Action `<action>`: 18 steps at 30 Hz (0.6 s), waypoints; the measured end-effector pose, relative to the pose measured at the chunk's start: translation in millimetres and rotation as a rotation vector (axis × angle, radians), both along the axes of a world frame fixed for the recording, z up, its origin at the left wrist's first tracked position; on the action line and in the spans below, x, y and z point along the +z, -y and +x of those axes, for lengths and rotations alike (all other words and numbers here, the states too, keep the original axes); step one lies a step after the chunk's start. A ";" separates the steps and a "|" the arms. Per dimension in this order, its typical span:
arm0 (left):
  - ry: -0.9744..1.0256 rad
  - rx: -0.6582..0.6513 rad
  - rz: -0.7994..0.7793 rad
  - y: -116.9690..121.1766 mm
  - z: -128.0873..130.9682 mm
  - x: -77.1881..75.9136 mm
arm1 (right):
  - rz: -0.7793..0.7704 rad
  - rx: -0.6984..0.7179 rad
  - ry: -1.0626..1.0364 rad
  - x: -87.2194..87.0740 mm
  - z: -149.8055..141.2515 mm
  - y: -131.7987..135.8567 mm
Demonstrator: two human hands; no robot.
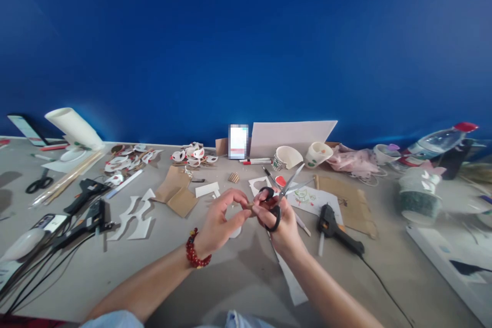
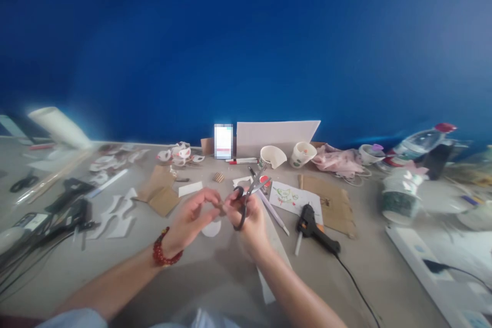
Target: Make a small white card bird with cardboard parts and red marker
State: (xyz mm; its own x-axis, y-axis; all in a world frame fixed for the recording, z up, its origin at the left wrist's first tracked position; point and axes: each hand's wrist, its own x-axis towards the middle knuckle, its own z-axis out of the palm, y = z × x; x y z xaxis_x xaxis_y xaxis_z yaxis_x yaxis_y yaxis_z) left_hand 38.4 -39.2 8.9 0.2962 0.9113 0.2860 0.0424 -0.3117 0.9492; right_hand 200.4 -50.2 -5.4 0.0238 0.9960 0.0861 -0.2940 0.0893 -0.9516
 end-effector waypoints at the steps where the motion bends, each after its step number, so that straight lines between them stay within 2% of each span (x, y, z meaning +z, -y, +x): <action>1: 0.008 0.019 0.009 0.7 1.2 -2.7 | -0.005 -0.017 -0.010 -0.3 -2.4 1.8; 6: 0.014 0.064 0.015 3.1 3.9 -6.1 | -0.014 -0.021 0.025 1.9 -8.4 4.6; 11: 0.049 0.078 -0.093 0.8 -0.7 0.3 | -0.029 0.045 0.179 9.3 10.1 0.7; 13: 0.057 0.112 -0.135 -1.8 -4.1 3.3 | -0.022 0.145 0.277 12.7 21.3 3.3; 15: 0.058 0.141 -0.155 -4.6 -7.7 5.9 | -0.042 0.330 0.355 13.2 29.9 9.4; 18: 0.083 0.163 -0.173 -8.1 -12.4 8.5 | -0.128 0.533 0.411 6.7 33.8 21.2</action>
State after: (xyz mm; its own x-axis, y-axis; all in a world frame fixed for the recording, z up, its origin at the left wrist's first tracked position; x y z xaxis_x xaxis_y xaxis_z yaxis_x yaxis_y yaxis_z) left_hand 26.0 -31.0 17.4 0.1231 0.9827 0.1387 -0.0017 -0.1396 0.9902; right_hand 234.2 -71.4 1.3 -0.4817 0.8658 -0.1357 0.1205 -0.0879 -0.9888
